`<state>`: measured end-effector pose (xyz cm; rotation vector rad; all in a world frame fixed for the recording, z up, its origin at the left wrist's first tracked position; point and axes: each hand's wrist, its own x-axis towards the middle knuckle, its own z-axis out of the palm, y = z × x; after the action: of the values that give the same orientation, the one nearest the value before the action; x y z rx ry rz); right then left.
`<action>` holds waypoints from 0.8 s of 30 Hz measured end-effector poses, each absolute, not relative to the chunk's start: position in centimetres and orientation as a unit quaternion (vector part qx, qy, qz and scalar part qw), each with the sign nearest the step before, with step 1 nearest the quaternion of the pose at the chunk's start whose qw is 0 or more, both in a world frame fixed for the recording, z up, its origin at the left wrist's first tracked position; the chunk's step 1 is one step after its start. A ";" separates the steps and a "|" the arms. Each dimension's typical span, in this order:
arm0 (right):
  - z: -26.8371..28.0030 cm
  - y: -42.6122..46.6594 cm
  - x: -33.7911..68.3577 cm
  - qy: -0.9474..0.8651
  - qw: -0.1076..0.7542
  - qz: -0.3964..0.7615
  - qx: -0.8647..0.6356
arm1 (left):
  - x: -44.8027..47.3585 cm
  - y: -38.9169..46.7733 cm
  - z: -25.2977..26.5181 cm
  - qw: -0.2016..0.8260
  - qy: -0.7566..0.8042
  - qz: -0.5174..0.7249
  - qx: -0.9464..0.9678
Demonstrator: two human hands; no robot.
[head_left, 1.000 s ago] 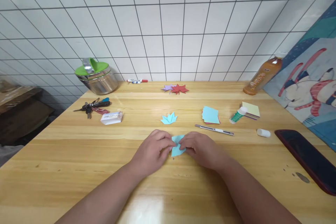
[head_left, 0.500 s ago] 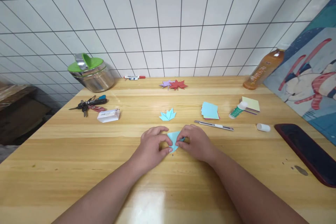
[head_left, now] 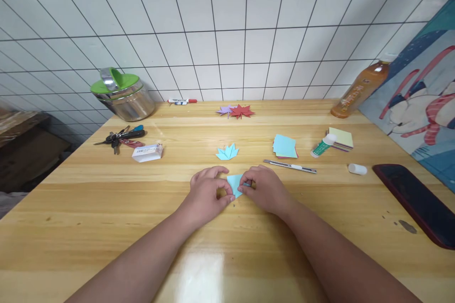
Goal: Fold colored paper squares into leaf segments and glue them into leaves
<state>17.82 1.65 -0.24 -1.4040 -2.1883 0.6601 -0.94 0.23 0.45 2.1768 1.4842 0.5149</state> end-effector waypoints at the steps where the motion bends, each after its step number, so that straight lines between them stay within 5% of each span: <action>1: -0.3 1.7 17.8 -0.793 0.228 0.241 -0.511 | -1.0 0.2 0.4 0.229 0.536 0.189 0.790; 9: -0.4 1.7 17.9 -0.745 0.305 0.262 -0.533 | -1.9 1.1 1.5 0.353 0.565 0.301 0.682; 13: 0.2 1.2 17.7 -0.662 0.424 0.273 -0.554 | -1.9 0.8 1.9 0.527 0.544 0.249 0.603; 18: 1.0 0.0 16.8 -0.703 0.446 0.263 -0.487 | -0.8 -0.3 1.5 0.751 0.389 0.335 0.415; 24: 1.5 -0.8 16.2 -0.705 0.473 0.204 -0.488 | 0.0 -0.8 1.3 0.765 0.349 0.435 0.322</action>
<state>16.19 -0.84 1.52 -1.1933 -1.7242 0.4988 0.03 -0.79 1.30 0.7008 0.7587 0.9463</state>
